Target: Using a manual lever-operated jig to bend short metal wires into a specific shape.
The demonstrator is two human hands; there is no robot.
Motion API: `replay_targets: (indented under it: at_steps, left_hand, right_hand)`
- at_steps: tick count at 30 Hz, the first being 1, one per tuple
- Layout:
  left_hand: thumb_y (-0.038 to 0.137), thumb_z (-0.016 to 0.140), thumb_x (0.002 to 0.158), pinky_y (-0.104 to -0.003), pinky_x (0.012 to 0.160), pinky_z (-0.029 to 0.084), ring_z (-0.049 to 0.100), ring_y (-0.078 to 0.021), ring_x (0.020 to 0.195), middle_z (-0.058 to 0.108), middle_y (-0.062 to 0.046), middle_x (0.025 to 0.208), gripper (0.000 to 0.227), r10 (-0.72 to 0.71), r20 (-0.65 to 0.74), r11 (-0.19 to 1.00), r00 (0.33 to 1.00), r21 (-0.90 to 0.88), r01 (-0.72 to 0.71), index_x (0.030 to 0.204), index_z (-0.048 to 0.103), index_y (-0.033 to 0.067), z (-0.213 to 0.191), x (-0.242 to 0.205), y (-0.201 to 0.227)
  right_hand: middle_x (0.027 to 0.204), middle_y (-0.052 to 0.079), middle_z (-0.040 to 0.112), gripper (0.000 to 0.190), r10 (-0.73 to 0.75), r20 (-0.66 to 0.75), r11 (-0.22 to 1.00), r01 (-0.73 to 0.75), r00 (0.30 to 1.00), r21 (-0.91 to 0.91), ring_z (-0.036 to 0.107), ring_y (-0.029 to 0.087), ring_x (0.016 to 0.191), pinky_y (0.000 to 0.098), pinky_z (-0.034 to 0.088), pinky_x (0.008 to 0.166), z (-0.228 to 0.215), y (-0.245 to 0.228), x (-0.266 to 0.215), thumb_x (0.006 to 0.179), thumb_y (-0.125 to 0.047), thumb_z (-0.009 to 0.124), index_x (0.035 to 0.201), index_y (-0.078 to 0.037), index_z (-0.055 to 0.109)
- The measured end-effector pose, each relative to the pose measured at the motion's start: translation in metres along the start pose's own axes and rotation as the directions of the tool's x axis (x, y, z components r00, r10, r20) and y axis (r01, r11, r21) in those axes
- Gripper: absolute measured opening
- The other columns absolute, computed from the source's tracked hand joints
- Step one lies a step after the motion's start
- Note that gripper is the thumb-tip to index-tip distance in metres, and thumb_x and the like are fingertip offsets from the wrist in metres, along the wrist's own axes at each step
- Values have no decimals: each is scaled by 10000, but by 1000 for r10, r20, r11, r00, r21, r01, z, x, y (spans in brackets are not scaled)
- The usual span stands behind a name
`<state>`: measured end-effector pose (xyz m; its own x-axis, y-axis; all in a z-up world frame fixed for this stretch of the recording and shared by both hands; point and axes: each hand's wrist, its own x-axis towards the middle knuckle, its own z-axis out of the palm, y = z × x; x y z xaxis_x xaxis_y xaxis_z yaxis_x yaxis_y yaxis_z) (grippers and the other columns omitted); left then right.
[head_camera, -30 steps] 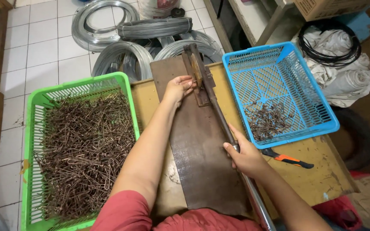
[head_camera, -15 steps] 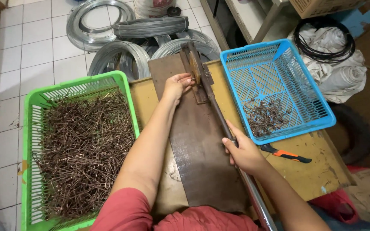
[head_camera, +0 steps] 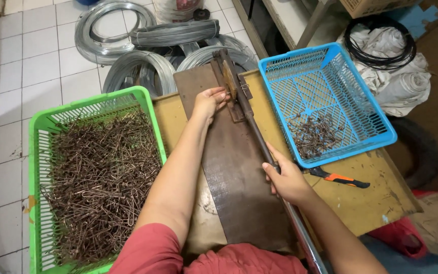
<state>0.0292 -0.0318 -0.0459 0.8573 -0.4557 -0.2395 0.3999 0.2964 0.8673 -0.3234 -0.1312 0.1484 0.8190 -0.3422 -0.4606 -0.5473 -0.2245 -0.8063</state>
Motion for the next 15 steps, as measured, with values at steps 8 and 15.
replay_targets:
  at_steps: [8, 15]
  left_hand:
    - [-22, 766, 991, -465, 1027, 620, 797, -337, 1121, 747, -240, 1330, 462, -5, -7, 1000, 1000, -9, 5, 1432, 632, -58, 2, 0, -1]
    - [-16, 756, 997, -455, 1021, 626, 797, -333, 1119, 745, -242, 1327, 463, 2, -10, 1000, 1000, 0, -2, 1438, 625, -66, 4, -3, 3]
  right_hand:
    - [745, 155, 711, 638, -16, -21, 1000, 17, 1000, 13, 691, 256, 442, 350, 594, 340, 2, 8, 3, 1047, -133, 586, 1663, -246, 468]
    - [728, 144, 713, 626, -23, -37, 1000, 23, 999, 11, 688, 248, 438, 348, 588, 345, 1, 8, 4, 1042, -133, 593, 1648, -257, 495]
